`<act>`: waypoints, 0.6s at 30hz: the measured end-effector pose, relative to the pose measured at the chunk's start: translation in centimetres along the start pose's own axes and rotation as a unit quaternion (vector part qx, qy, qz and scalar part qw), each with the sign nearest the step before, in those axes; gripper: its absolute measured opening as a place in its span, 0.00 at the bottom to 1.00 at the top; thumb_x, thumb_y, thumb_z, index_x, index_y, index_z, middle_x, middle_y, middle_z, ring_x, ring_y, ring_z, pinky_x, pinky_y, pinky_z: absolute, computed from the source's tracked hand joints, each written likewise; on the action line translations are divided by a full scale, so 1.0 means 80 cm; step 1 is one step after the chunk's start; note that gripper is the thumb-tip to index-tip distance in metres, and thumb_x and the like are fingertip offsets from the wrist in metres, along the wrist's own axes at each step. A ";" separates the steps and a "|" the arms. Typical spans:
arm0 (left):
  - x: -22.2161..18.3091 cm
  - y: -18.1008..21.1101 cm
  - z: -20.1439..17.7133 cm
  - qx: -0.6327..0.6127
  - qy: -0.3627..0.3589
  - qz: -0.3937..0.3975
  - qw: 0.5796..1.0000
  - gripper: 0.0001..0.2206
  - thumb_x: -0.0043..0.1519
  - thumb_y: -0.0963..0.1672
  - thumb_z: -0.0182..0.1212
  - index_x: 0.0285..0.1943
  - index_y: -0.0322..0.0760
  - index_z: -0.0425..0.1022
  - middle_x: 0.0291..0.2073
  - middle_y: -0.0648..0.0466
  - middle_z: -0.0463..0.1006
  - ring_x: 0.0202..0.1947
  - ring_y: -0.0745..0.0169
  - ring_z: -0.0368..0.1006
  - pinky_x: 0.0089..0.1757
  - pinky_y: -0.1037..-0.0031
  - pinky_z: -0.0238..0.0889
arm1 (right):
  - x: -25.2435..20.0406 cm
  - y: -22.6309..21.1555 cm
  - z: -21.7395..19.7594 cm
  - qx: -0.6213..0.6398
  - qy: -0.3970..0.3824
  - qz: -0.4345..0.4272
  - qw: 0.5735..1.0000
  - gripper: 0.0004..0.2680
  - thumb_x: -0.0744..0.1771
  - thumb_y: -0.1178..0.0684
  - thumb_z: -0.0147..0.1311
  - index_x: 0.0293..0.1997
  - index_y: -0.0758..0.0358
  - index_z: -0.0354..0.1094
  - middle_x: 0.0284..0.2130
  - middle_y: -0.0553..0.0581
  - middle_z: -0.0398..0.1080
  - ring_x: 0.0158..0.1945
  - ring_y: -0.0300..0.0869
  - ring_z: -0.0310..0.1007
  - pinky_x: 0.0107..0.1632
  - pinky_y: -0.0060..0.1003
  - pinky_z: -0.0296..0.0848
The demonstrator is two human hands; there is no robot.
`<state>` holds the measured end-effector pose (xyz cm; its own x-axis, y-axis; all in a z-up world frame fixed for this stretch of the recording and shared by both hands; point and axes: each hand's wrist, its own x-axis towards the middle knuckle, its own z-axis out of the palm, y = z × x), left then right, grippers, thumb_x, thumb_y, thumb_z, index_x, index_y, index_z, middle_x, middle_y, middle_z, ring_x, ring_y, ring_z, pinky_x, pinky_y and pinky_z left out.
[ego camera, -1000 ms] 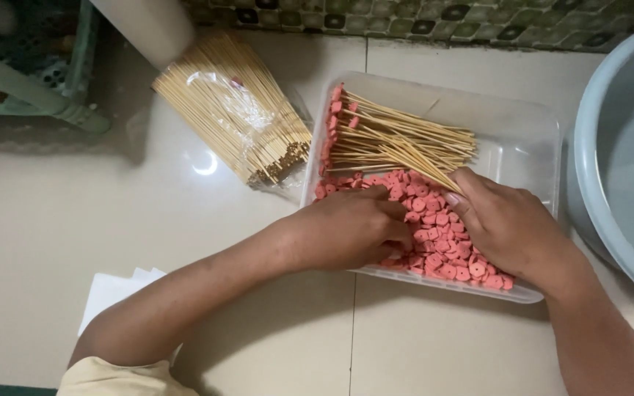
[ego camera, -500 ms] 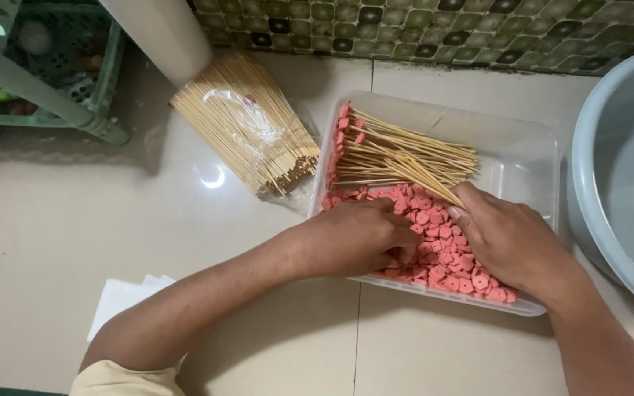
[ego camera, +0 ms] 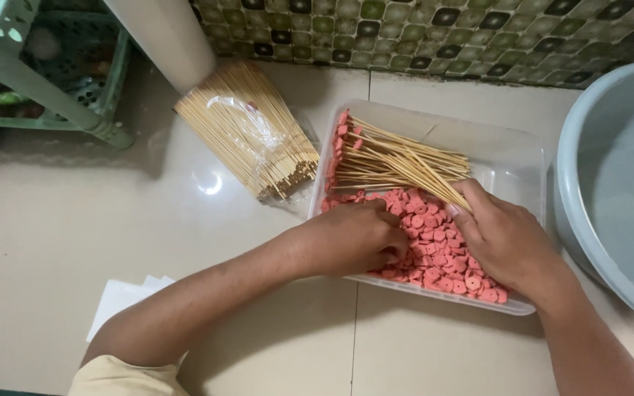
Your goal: Skewering small pink food pieces onto wooden sticks for food preparation.
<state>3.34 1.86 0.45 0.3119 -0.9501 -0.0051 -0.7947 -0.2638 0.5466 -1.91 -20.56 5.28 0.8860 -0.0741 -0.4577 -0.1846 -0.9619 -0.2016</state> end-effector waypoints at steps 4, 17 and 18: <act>-0.001 0.006 -0.009 -0.005 -0.010 -0.018 1.000 0.04 0.64 0.43 0.60 0.44 0.45 0.79 0.40 0.58 0.81 0.42 0.55 0.68 0.31 0.62 0.65 | -0.002 0.003 0.000 0.029 0.024 -0.007 0.999 0.09 0.72 0.41 0.39 0.50 0.53 0.55 0.31 0.65 0.75 0.34 0.60 0.73 0.38 0.47 0.63; 0.004 0.014 -0.041 -0.293 0.411 -0.056 0.861 0.05 0.69 0.41 0.55 0.51 0.37 0.75 0.40 0.52 0.78 0.31 0.70 0.70 0.30 0.84 0.65 | -0.005 0.016 0.006 0.147 0.125 -0.030 0.981 0.10 0.71 0.45 0.44 0.56 0.53 0.63 0.19 0.56 0.68 0.21 0.47 0.68 0.31 0.43 0.61; 0.006 0.009 -0.042 -0.315 0.430 -0.080 0.842 0.06 0.71 0.42 0.54 0.51 0.37 0.75 0.39 0.54 0.75 0.27 0.73 0.65 0.25 0.86 0.59 | -0.004 0.019 0.008 0.163 0.144 -0.037 0.975 0.09 0.71 0.45 0.45 0.53 0.54 0.63 0.19 0.54 0.68 0.21 0.46 0.68 0.31 0.43 0.61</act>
<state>4.66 1.78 3.65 0.8661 -0.3672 0.3391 -0.3572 0.0198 0.9338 -2.74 -21.80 4.56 0.9760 -0.1246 -0.1788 -0.2004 -0.8359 -0.5110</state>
